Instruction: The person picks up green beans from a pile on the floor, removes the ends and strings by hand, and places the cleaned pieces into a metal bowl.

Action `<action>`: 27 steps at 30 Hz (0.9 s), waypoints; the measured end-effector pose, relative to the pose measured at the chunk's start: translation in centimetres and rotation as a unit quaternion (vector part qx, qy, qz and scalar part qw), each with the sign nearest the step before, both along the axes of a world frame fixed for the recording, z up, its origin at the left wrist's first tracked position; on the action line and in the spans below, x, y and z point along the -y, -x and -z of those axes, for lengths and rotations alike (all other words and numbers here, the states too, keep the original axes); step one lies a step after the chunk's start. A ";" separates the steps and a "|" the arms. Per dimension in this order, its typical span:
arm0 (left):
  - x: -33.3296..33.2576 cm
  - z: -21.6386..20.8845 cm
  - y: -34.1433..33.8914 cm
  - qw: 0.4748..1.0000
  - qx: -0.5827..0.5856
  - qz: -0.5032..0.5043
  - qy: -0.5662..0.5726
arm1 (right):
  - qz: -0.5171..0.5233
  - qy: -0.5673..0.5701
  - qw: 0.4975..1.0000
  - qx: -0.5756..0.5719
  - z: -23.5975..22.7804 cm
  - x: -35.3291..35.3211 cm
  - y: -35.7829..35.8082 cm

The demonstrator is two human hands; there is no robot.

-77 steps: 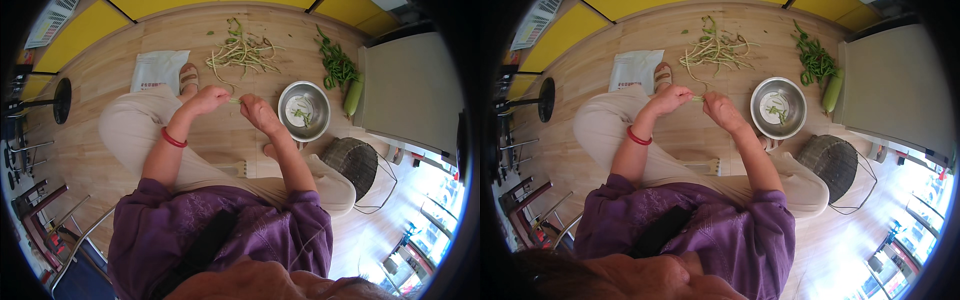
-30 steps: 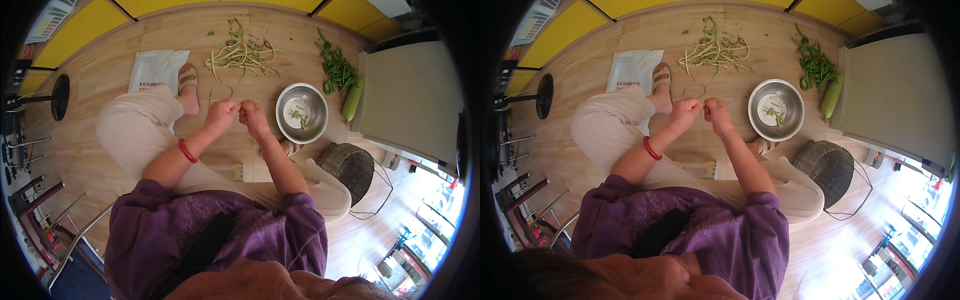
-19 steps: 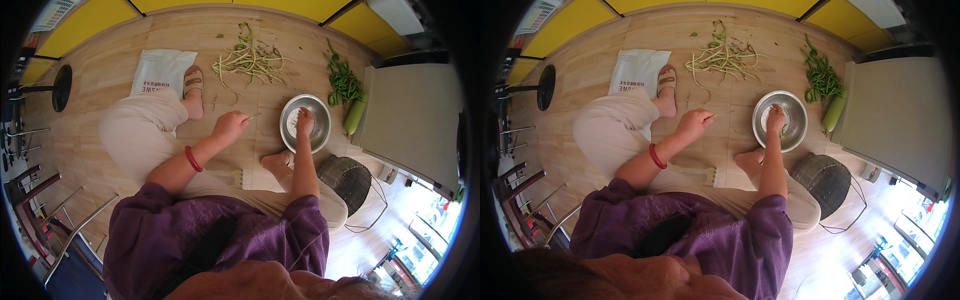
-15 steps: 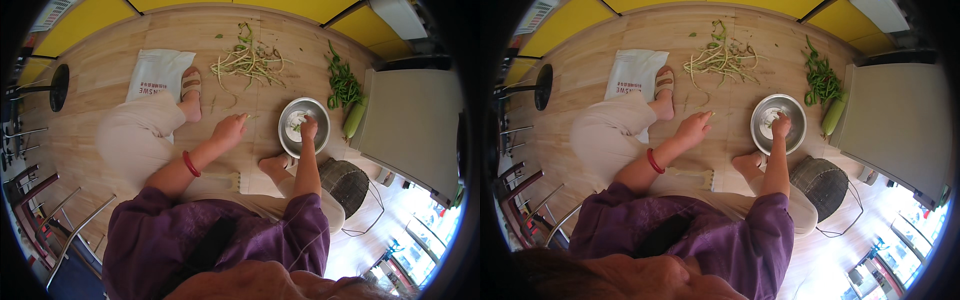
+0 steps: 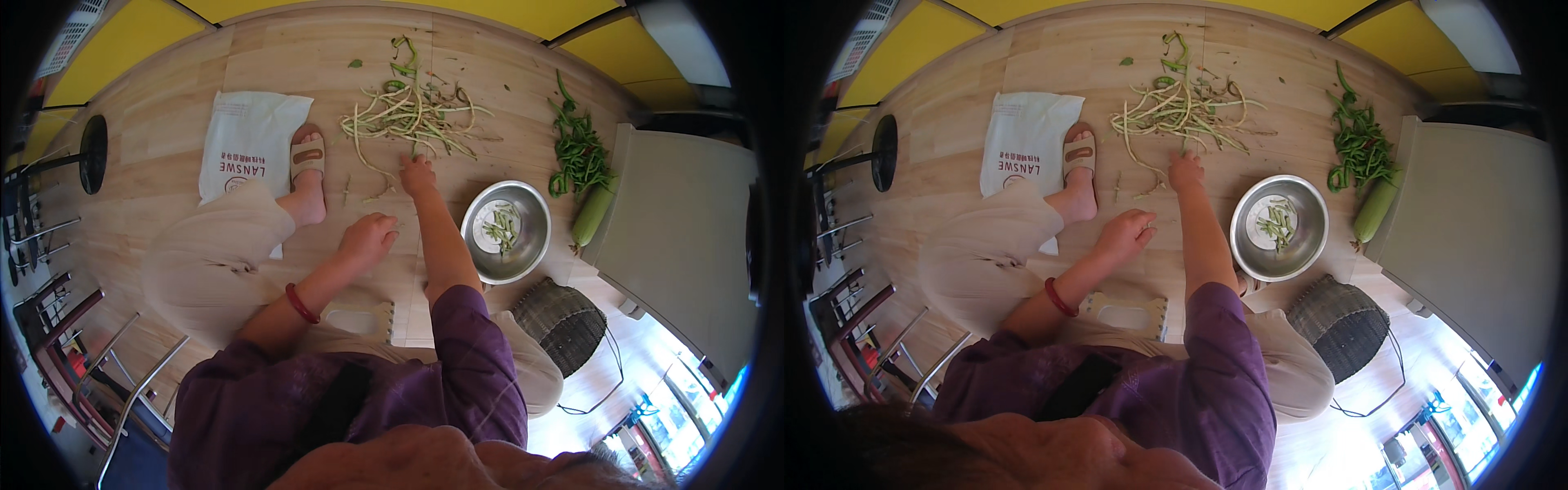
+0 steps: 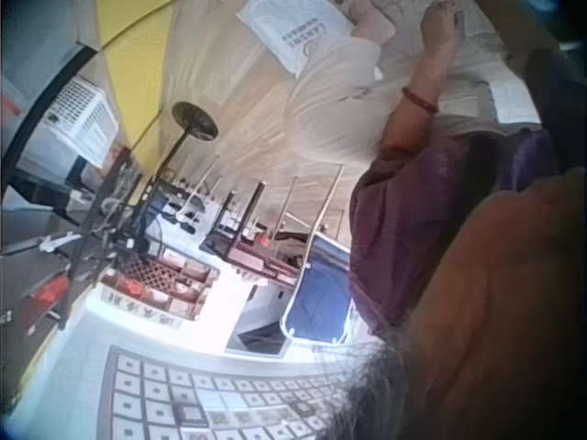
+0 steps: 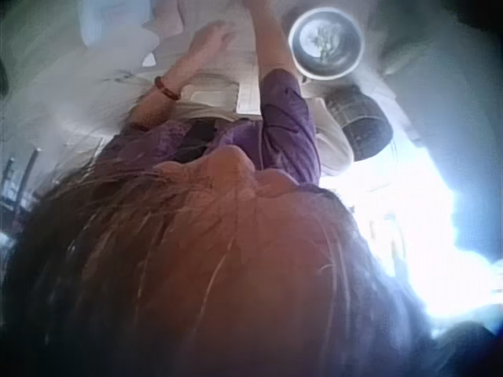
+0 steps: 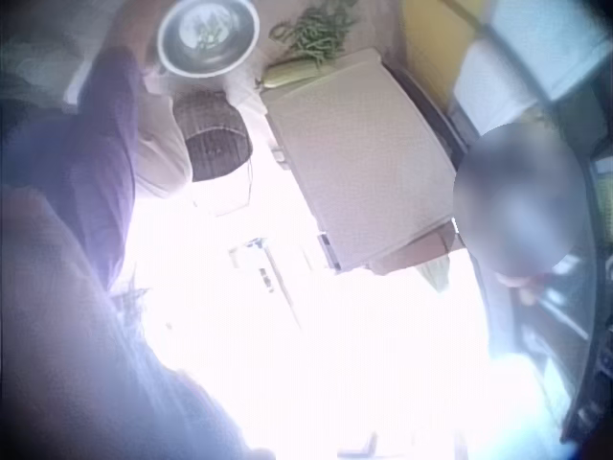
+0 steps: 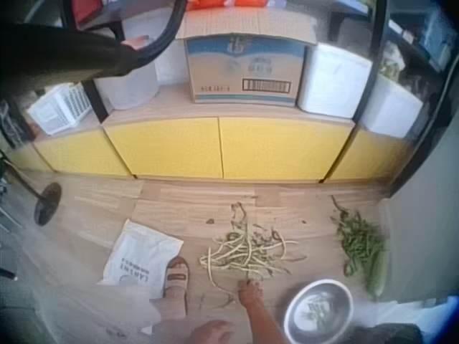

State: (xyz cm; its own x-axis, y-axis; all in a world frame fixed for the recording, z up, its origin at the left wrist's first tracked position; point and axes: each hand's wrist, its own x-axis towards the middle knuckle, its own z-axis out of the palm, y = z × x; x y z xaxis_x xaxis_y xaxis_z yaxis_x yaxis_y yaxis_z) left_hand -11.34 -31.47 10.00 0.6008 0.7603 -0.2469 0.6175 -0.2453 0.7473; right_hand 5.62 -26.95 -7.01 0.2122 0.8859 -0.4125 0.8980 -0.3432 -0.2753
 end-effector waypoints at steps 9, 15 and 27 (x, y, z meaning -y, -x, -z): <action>-0.1 -1.6 -0.4 0.999 0.029 -0.032 -0.013 | 0.255 -0.012 0.900 -0.354 -7.3 -1.1 -4.6; -1.4 -1.6 -0.2 0.993 0.066 -0.102 0.001 | 0.322 -0.005 0.711 -0.626 -16.0 0.5 -6.7; -4.3 -3.0 -0.5 0.970 0.150 -0.143 -0.130 | 0.234 -0.045 0.596 -0.767 -27.5 6.0 -4.8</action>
State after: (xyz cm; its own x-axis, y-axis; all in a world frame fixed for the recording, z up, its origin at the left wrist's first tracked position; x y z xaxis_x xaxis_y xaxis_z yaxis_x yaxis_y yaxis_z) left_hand -10.86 -27.18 13.01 0.3718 0.9192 0.1296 0.4523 -0.3013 0.8394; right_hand 10.39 -32.99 20.48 -0.1201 0.9110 -0.3946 -0.6215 -0.3789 -0.6857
